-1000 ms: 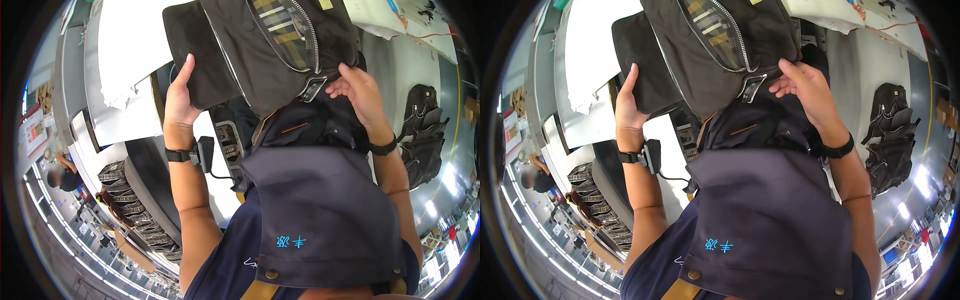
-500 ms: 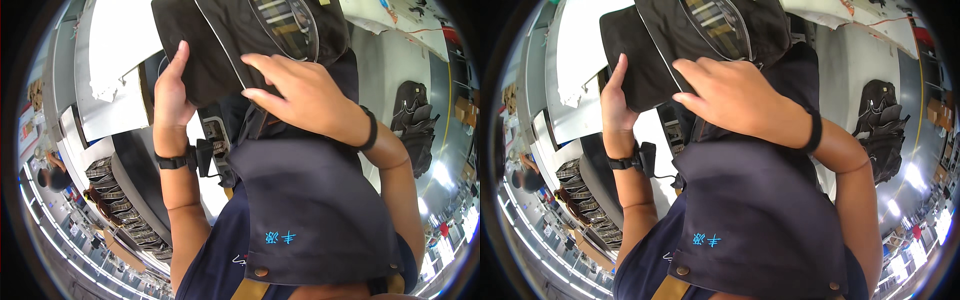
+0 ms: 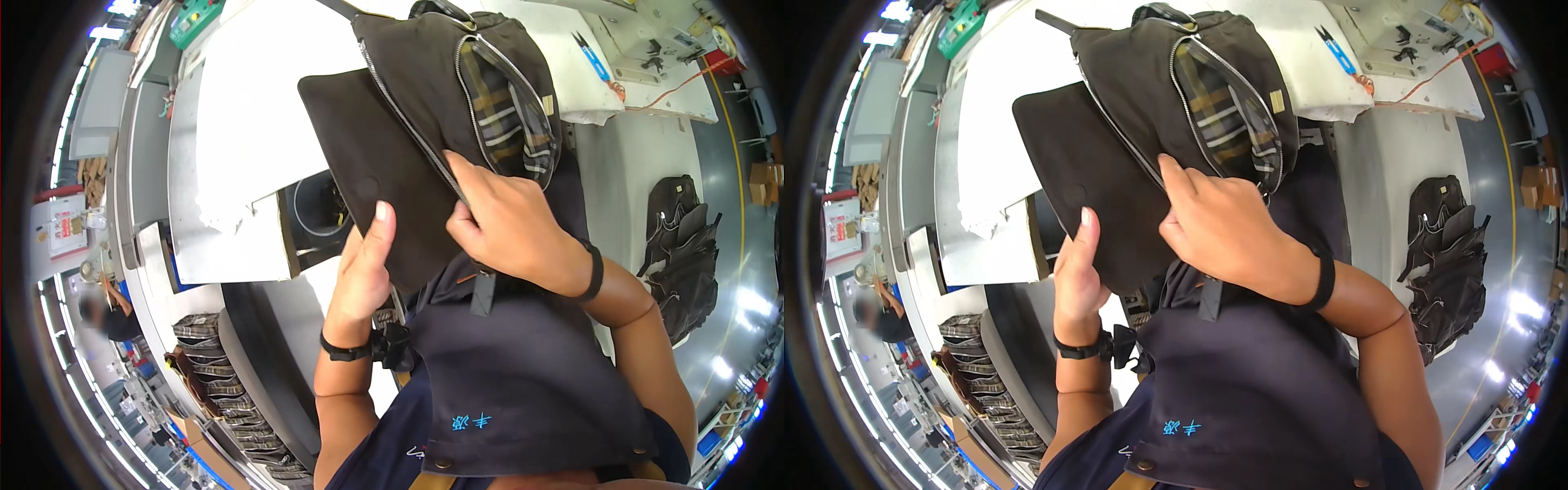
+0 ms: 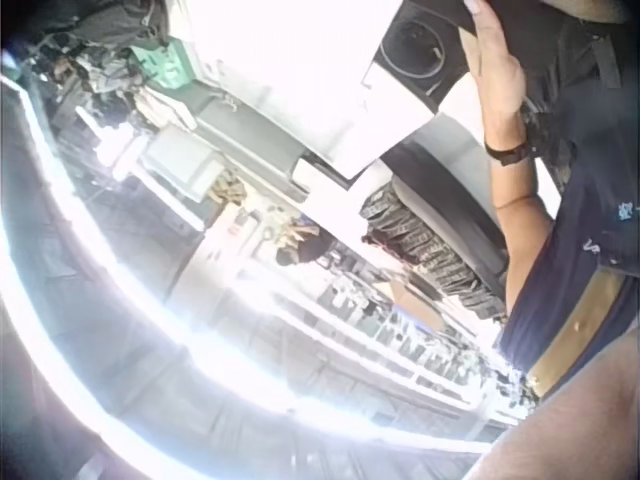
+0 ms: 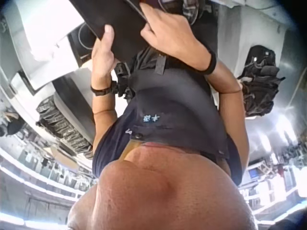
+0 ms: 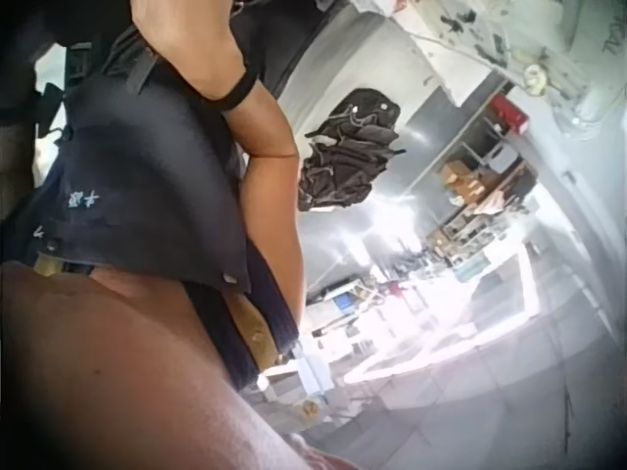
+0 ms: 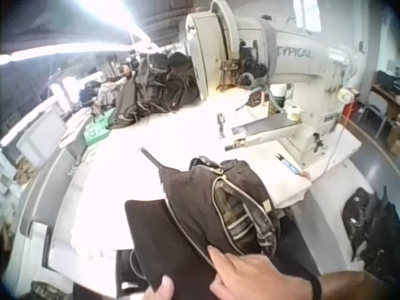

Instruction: Sewing and inspecting a bag using a sewing machine in a workshop.

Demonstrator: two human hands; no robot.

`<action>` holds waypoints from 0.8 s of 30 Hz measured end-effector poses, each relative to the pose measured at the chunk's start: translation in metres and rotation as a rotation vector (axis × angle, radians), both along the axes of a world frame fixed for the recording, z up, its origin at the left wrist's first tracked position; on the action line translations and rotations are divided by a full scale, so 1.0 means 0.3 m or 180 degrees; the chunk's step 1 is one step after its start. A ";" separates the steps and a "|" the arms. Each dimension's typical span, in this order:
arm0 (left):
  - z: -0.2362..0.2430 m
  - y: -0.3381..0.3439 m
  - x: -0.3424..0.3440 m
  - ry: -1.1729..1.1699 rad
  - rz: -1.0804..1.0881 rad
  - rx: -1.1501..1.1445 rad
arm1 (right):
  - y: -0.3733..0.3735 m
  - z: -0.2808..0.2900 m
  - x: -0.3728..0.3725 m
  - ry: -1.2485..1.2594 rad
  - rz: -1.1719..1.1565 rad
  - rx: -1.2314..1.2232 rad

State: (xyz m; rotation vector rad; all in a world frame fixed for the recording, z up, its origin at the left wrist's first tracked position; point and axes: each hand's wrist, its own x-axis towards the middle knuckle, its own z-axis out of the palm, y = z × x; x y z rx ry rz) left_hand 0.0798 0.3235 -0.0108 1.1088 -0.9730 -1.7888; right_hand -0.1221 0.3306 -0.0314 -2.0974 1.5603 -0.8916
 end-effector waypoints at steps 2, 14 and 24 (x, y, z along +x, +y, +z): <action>0.001 0.013 0.008 -0.0105 -0.0104 -0.0069 | -0.001 0.019 -0.045 -0.0219 -0.0080 -0.0218; 0.004 -0.202 0.002 -0.1198 0.0167 -0.1551 | 0.108 0.120 -0.364 -0.1241 0.0358 0.0220; 0.017 -0.323 0.048 -0.0014 -0.0674 -0.1671 | 0.136 0.124 -0.397 -0.1468 0.1621 0.0850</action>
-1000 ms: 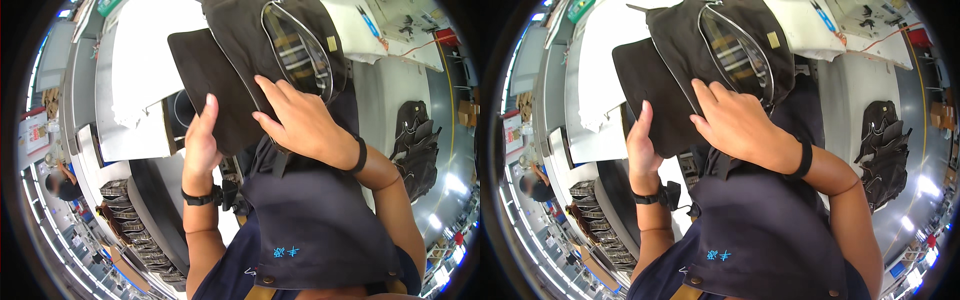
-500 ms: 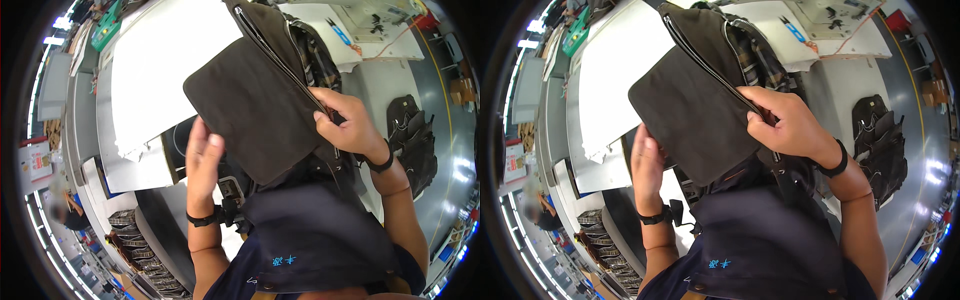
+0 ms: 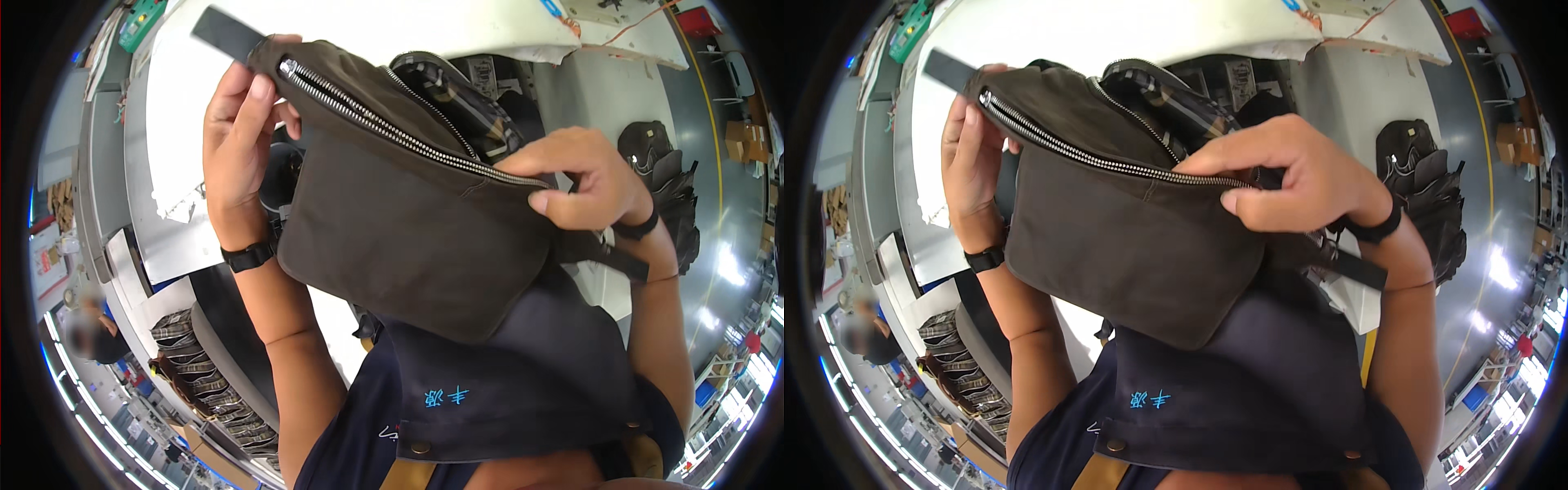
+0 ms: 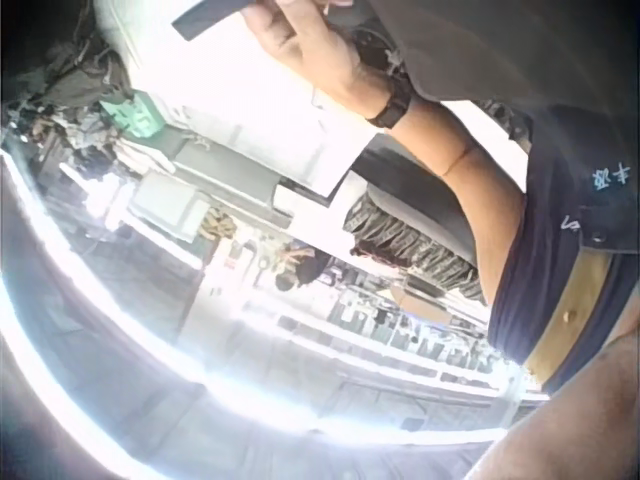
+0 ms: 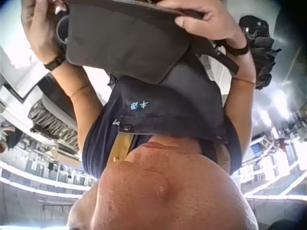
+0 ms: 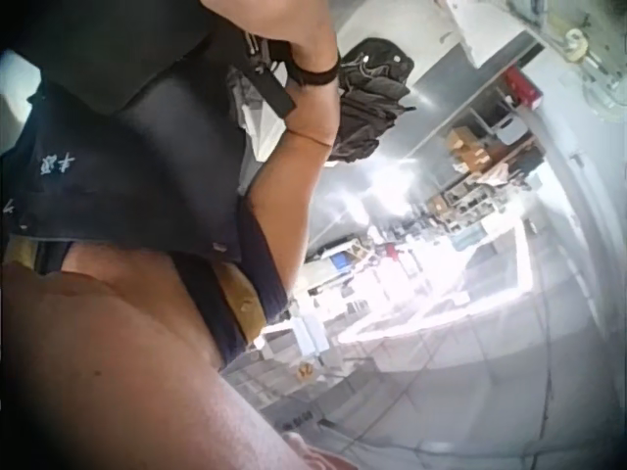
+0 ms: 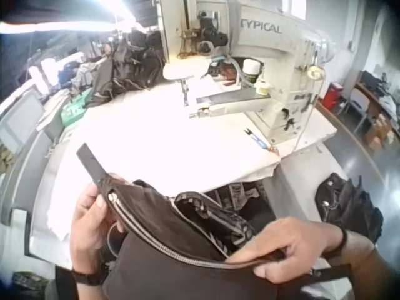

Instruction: Sewing and inspecting a bag using a sewing machine in a workshop.

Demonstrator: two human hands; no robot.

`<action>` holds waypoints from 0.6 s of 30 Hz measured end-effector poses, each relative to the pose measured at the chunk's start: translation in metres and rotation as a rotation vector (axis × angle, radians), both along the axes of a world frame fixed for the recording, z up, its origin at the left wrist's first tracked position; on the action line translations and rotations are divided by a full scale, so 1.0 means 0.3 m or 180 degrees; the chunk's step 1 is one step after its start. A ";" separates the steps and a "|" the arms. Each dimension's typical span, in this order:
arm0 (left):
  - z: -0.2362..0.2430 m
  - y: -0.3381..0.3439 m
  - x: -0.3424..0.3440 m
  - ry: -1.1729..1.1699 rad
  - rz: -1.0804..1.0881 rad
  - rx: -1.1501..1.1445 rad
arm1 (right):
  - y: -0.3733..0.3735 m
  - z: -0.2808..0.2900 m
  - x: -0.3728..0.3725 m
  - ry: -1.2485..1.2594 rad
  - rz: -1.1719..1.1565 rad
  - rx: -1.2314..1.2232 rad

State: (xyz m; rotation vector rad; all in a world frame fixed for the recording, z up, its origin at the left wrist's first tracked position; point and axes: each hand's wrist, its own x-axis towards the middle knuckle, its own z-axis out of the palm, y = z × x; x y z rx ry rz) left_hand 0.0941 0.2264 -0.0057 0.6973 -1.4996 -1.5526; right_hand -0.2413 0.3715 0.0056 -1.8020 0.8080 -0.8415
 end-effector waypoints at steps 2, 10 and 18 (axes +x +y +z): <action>0.005 0.062 0.039 -0.0283 0.0474 0.0078 | -0.007 -0.031 0.000 -0.0092 0.0141 0.0566; -0.088 0.248 0.160 -0.2030 0.1444 -0.0486 | -0.079 -0.226 0.038 0.1114 -0.0408 -0.0404; -0.133 0.303 0.176 -0.1738 0.1584 -0.0143 | -0.069 -0.321 0.064 0.1181 -0.0710 -0.0875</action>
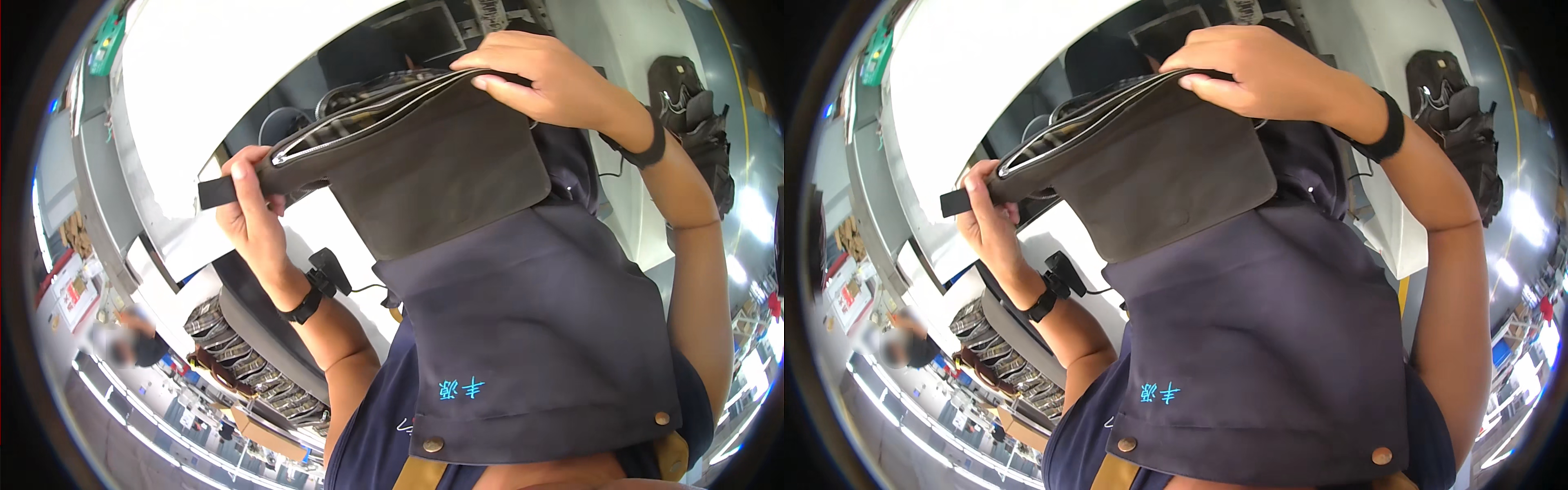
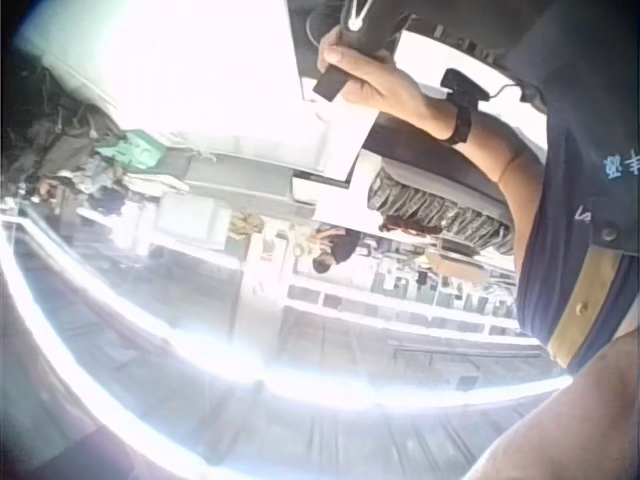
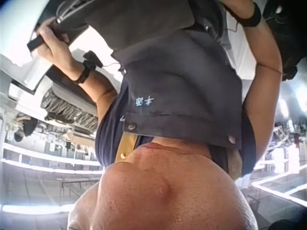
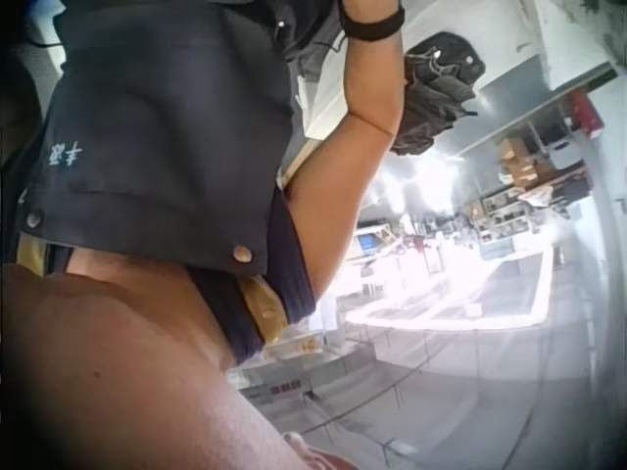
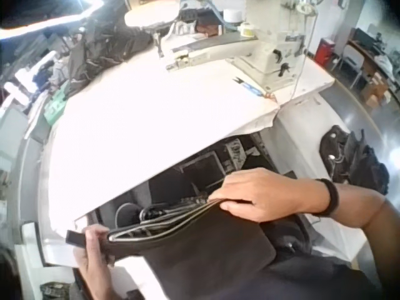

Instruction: Sewing and inspecting a bag using a sewing machine in a workshop.

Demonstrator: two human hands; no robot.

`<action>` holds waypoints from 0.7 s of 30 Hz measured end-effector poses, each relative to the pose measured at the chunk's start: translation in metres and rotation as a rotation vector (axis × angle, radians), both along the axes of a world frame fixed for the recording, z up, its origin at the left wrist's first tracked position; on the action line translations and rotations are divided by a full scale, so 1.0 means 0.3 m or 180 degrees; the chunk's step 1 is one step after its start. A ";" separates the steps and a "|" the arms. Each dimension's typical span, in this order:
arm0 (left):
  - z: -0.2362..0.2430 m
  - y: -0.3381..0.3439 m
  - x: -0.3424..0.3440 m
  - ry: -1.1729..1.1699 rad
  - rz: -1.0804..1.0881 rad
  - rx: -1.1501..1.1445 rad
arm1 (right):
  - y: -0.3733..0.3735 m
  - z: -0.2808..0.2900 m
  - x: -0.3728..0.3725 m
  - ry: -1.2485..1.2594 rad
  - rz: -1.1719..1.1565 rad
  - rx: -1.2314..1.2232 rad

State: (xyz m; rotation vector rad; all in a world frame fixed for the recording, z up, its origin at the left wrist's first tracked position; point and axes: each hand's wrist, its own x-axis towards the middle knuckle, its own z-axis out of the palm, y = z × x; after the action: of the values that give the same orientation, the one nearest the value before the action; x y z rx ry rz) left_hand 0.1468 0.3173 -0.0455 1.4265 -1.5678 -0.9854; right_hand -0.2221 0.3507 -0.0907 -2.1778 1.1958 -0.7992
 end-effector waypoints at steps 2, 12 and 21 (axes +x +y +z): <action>0.002 -0.002 0.002 0.0000 -0.0032 0.0092 | 0.003 0.008 0.006 -0.0007 -0.0039 0.0020; -0.003 -0.002 -0.008 -0.0034 -0.0059 0.0238 | 0.061 0.024 0.049 0.0030 -0.0569 -0.0289; 0.023 -0.004 -0.038 -0.0303 -0.0136 0.0208 | 0.083 0.049 0.131 0.0110 -0.0363 -0.0925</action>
State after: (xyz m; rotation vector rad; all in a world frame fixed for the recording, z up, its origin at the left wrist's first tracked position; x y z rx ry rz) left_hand 0.1355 0.3162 -0.0386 1.5099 -1.6546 -1.0154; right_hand -0.1829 0.3756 -0.0759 -2.3783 1.2989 -1.0436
